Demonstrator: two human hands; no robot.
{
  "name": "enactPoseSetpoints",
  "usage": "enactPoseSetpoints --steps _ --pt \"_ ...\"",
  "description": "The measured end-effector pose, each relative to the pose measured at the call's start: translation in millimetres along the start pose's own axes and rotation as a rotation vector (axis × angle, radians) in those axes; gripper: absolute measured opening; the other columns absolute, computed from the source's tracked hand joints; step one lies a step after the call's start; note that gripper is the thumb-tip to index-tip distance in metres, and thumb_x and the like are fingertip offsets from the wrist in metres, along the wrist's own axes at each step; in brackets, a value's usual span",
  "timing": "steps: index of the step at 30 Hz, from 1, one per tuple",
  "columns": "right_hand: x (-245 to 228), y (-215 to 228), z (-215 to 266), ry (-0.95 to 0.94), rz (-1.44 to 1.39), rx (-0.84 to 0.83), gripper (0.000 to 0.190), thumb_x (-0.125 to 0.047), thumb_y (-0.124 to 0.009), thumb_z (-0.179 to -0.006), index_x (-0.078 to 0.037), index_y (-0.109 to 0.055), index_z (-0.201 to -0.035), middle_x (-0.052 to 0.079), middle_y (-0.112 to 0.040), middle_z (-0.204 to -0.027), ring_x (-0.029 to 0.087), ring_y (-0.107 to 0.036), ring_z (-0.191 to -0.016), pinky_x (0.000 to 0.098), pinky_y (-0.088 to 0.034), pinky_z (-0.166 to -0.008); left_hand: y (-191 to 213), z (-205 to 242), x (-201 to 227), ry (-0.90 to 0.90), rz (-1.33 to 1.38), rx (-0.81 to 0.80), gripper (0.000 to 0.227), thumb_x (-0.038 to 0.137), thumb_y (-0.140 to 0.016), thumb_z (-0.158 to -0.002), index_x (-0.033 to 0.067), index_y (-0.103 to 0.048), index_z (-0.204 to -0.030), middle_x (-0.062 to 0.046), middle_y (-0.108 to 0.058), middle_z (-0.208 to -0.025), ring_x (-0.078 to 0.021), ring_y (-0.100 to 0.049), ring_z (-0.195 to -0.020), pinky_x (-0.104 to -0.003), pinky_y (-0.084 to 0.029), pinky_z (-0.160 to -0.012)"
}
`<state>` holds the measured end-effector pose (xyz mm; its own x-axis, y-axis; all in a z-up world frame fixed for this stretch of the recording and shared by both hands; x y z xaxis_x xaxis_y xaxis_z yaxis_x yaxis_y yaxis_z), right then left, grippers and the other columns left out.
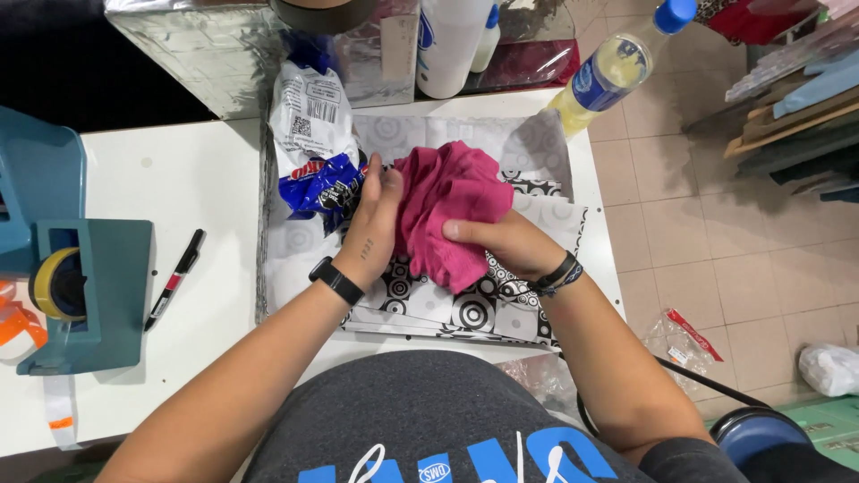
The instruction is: Bundling pairs of pink socks together using rubber bands and attaching price tags
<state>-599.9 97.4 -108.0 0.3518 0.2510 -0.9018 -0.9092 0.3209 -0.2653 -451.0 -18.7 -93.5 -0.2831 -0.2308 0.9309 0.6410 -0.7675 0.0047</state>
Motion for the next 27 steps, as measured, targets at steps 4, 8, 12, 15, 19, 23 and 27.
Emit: enactPoseSetpoints --steps 4,8,12,15,19,23,27 --pt "5.6 0.8 -0.6 -0.044 0.098 -0.032 0.055 -0.017 -0.085 -0.080 0.002 -0.066 -0.127 0.015 -0.072 -0.115 0.028 -0.066 -0.104 0.0456 -0.054 -0.094 -9.9 18.4 40.7 0.134 0.265 0.033 0.094 0.065 -0.028 -0.098 -0.0007 -0.015 -0.163 -0.028 -0.019 -0.166 -0.0417 -0.018 -0.154 -0.051 -0.015 -0.126" --pt "9.4 7.9 -4.5 -0.073 -0.001 0.044 0.050 -0.011 -0.082 -0.083 0.004 -0.063 -0.127 0.020 -0.073 -0.106 0.033 -0.073 -0.094 0.0463 -0.060 -0.079 3.7 10.6 36.8 0.234 0.179 -0.067 0.085 0.060 -0.037 -0.099 0.0035 -0.027 -0.161 -0.025 -0.034 -0.161 -0.0385 -0.033 -0.150 -0.052 -0.025 -0.123" --pt "25.9 25.2 -7.9 -0.014 -0.043 0.025 0.042 -0.008 -0.080 -0.084 0.006 -0.064 -0.120 0.021 -0.072 -0.100 0.036 -0.074 -0.090 0.0474 -0.061 -0.073 7.9 9.7 28.4 0.097 0.075 -0.127 0.080 0.058 -0.034 -0.100 0.0046 -0.028 -0.160 -0.023 -0.035 -0.161 -0.0394 -0.034 -0.150 -0.052 -0.022 -0.124" --pt "25.3 25.9 -3.0 0.003 -0.079 0.004 0.040 -0.007 -0.078 -0.084 0.007 -0.066 -0.119 0.023 -0.073 -0.096 0.033 -0.075 -0.085 0.0483 -0.062 -0.070 25.4 -3.7 -31.4 -0.059 -0.101 -0.179 0.077 0.060 -0.052 -0.098 0.0126 -0.033 -0.156 -0.025 -0.046 -0.152 -0.0377 -0.041 -0.145 -0.051 -0.030 -0.120" --pt "49.0 31.5 1.8 -0.005 -0.116 -0.043 0.043 -0.011 -0.081 -0.081 0.005 -0.068 -0.119 0.021 -0.075 -0.100 0.031 -0.075 -0.087 0.0469 -0.063 -0.069 27.1 -0.1 -50.1 -0.171 -0.199 -0.168 0.094 0.056 -0.078 -0.082 0.0156 -0.033 -0.154 -0.023 -0.051 -0.149 -0.0377 -0.045 -0.142 -0.050 -0.035 -0.117" --pt "50.7 23.8 3.8 0.005 0.113 -0.118 0.048 0.000 -0.089 -0.069 0.005 -0.074 -0.114 0.021 -0.077 -0.106 0.031 -0.073 -0.098 0.0503 -0.059 -0.085 11.8 4.8 -62.1 -0.074 -0.149 0.079 0.107 0.061 -0.085 -0.071 0.0125 -0.037 -0.153 -0.019 -0.059 -0.143 -0.0338 -0.054 -0.136 -0.047 -0.043 -0.115" --pt "44.5 14.2 11.4 0.064 0.240 -0.151 0.049 0.001 -0.091 -0.065 0.004 -0.076 -0.111 0.021 -0.078 -0.107 0.028 -0.071 -0.100 0.0462 -0.059 -0.089 9.2 1.9 -79.5 -0.313 -0.120 0.195 0.115 0.066 -0.091 -0.058 0.0059 -0.042 -0.143 -0.025 -0.062 -0.132 -0.0409 -0.057 -0.128 -0.054 -0.044 -0.112"
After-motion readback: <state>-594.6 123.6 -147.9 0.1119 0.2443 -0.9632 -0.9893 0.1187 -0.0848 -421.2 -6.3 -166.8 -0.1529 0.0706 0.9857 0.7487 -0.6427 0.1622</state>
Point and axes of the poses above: each hand's wrist, its own z-axis away from the middle knuckle, its own y-axis out of the back of the hand, x = y × z, the point moved 1 cm from there along -z, towards the middle knuckle
